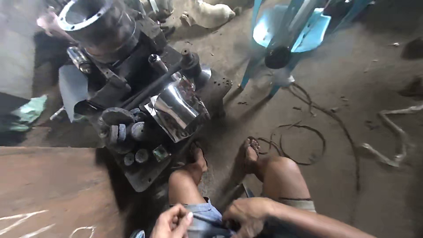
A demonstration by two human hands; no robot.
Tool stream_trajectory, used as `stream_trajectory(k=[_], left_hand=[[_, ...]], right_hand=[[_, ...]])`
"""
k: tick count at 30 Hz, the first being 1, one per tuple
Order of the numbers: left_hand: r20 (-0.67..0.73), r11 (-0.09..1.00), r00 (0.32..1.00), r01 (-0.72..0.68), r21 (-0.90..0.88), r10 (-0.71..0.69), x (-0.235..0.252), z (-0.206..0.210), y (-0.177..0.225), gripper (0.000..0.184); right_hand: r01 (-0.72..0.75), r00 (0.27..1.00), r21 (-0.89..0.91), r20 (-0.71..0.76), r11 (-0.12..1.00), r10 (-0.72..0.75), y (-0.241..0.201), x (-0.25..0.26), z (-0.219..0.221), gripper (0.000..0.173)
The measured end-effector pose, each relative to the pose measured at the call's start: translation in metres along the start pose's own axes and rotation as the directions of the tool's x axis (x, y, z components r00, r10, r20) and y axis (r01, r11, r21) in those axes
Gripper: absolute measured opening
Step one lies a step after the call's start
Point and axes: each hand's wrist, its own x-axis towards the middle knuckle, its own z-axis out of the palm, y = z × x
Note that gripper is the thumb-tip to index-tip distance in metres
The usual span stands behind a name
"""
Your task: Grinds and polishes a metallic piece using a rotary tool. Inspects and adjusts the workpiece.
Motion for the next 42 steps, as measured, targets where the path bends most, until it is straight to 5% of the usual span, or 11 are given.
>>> stream_trajectory(k=[3,6,9,14,20,29,42], left_hand=[[-0.154,0.979,0.967,-0.193,0.069,0.201,0.036,-0.018,0.036,0.013],[-0.222,0.869,0.846,-0.438,0.231,0.486,0.072,-0.048,0.077,0.019],[-0.235,0.754,0.746,-0.494,0.433,0.624,0.102,-0.086,0.133,0.025],[-0.37,0.844,0.799,-0.293,0.45,0.475,0.176,-0.138,0.215,0.043],[-0.397,0.883,0.908,0.071,0.463,0.135,0.283,-0.167,0.25,0.069],[-0.3,0.794,0.94,0.304,0.527,-0.161,0.345,-0.152,0.257,0.079],[-0.274,0.822,0.945,0.294,0.488,-0.176,0.366,-0.149,0.246,0.098]], right_hand=[[0.03,0.975,-0.037,-0.219,0.999,-0.037,-0.023,-0.003,-0.055,0.058],[-0.012,0.858,-0.053,-0.513,0.999,-0.017,-0.041,-0.006,-0.121,0.045],[0.001,0.74,0.174,-0.662,0.985,0.116,-0.044,-0.001,-0.178,0.035],[0.302,0.586,0.659,-0.698,0.689,0.41,-0.025,0.041,-0.209,0.028],[0.564,0.484,0.768,-0.604,0.302,0.633,-0.012,0.069,-0.201,0.027],[0.621,0.578,0.784,-0.454,-0.004,0.679,-0.021,0.079,-0.217,0.023],[0.671,0.658,0.683,-0.369,-0.289,0.656,-0.021,0.093,-0.229,0.026]])
